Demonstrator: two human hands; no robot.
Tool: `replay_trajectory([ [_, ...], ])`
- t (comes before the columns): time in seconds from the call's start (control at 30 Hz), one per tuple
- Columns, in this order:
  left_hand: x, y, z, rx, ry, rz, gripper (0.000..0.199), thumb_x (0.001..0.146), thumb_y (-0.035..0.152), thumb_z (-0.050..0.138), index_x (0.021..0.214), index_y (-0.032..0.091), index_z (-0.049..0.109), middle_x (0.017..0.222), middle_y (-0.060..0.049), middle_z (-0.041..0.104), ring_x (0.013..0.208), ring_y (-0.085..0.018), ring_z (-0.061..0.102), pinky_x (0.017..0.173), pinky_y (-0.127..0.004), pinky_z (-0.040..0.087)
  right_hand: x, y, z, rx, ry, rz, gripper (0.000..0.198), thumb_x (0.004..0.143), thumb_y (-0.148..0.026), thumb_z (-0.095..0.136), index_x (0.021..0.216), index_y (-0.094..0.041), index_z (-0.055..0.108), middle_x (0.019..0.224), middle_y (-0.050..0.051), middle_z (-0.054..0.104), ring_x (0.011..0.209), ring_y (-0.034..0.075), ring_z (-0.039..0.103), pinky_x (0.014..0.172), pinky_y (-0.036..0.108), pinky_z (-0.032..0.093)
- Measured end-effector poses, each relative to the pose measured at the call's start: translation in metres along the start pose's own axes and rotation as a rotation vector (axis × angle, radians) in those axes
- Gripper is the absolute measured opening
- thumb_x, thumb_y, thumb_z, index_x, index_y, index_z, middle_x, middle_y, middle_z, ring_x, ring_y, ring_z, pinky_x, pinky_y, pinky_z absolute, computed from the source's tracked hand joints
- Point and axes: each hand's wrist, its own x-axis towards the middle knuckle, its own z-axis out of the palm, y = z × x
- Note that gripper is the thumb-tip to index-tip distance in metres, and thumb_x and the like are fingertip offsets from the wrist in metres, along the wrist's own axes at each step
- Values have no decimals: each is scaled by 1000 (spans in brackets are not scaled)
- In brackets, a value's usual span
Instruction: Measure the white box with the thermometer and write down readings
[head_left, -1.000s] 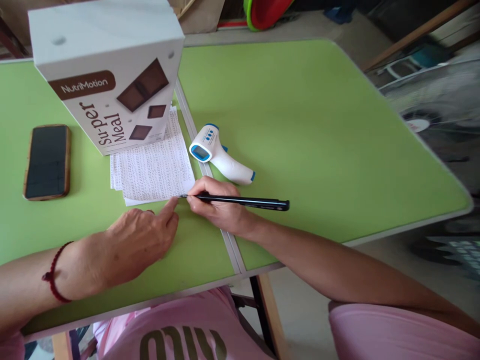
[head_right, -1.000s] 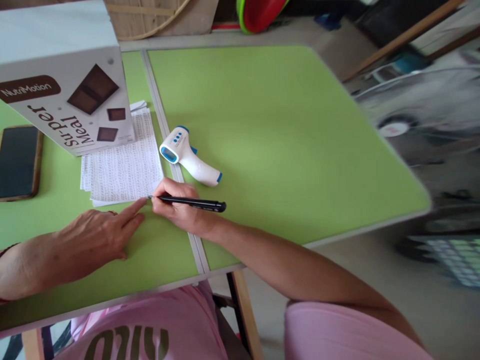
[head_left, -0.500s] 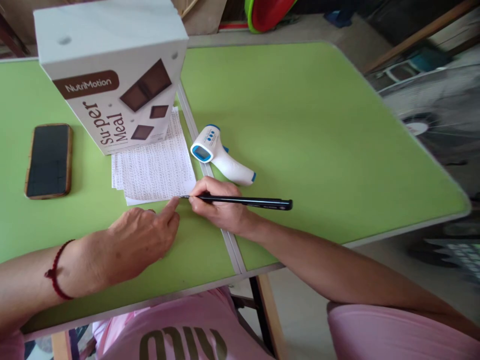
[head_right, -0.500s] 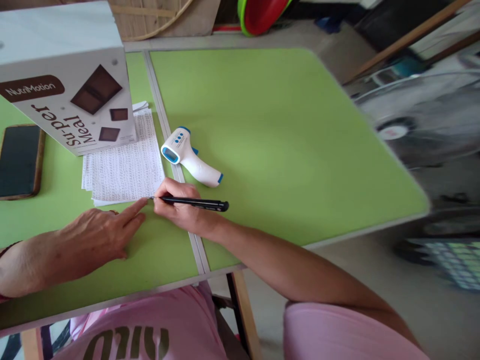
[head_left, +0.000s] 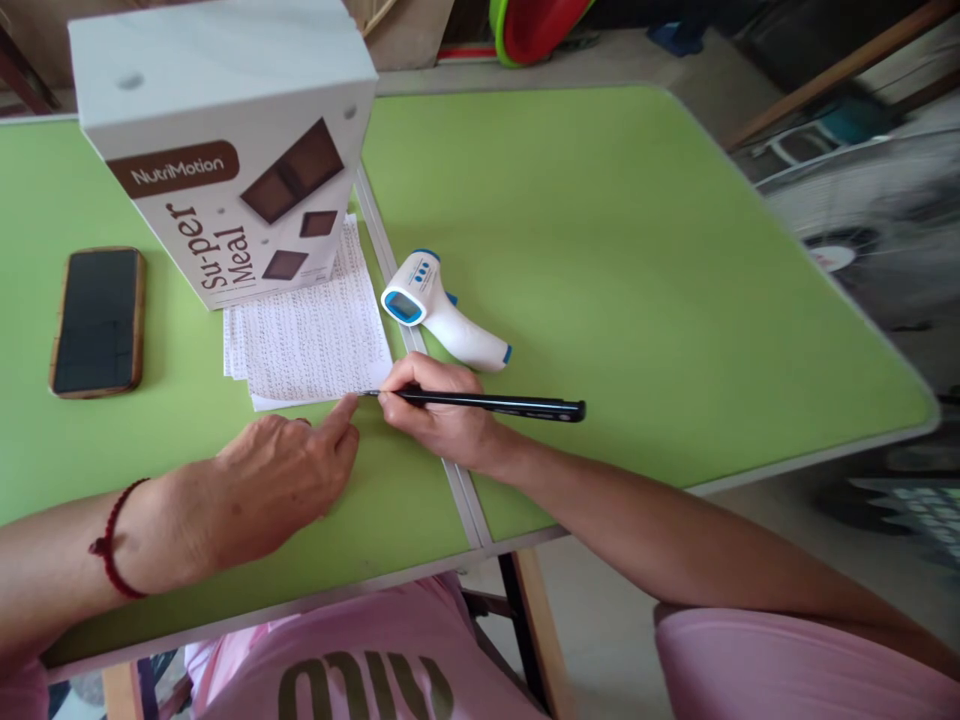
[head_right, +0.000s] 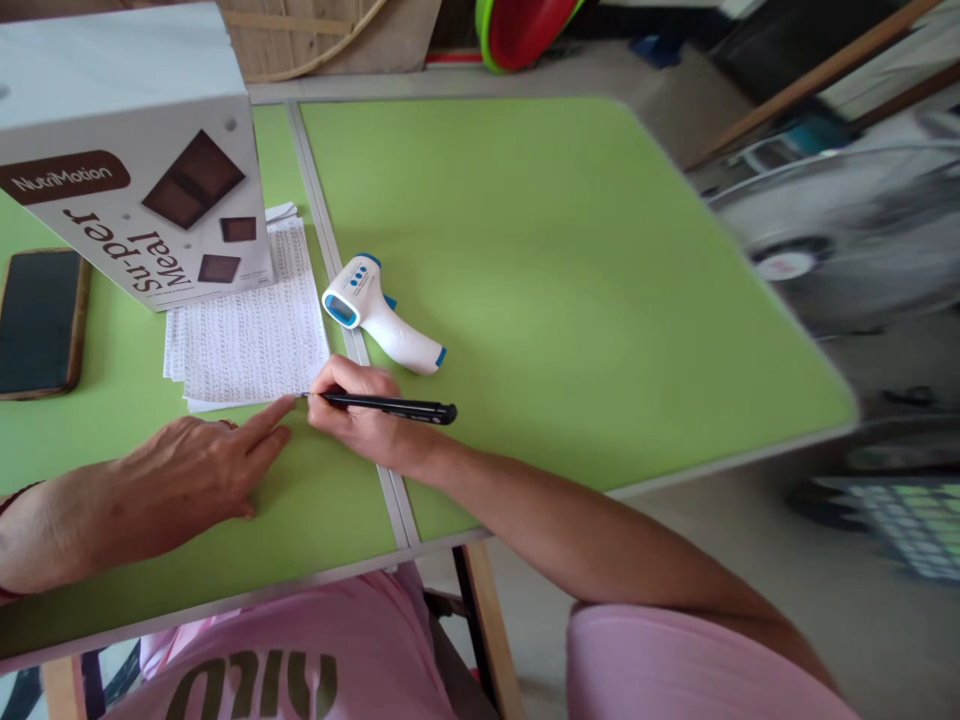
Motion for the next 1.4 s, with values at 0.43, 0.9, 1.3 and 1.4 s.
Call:
replay_trajectory([
  [0.43,1,0,-5,-6,-47,4,54,82,20,67,133,12,53,149,-23,39,58,-14,63,48,-29,50,-2,3,0,-15,21,-12,15,83,-17,56,70,-21,50,59,-5,57,51,7,52,49,20,43],
  [0.9,2,0,-6,-45,-88,-10,55,82,20,69,134,12,51,150,-25,37,63,-14,65,51,-26,48,-1,6,-1,-5,42,-12,15,83,-17,57,70,-21,50,59,-5,59,50,8,54,47,20,43],
  [1.3,2,0,-4,8,-48,13,55,80,19,67,133,12,53,148,-23,41,60,-15,65,47,-29,51,0,3,-2,-45,15,-6,16,83,-18,55,68,-21,49,57,-4,58,49,8,52,46,20,42],
  [1.4,1,0,-3,10,-33,7,56,80,19,68,134,12,52,149,-23,39,58,-14,63,46,-29,50,0,3,-2,-39,14,-6,17,82,-17,56,67,-21,49,57,-5,58,49,8,53,47,20,42],
])
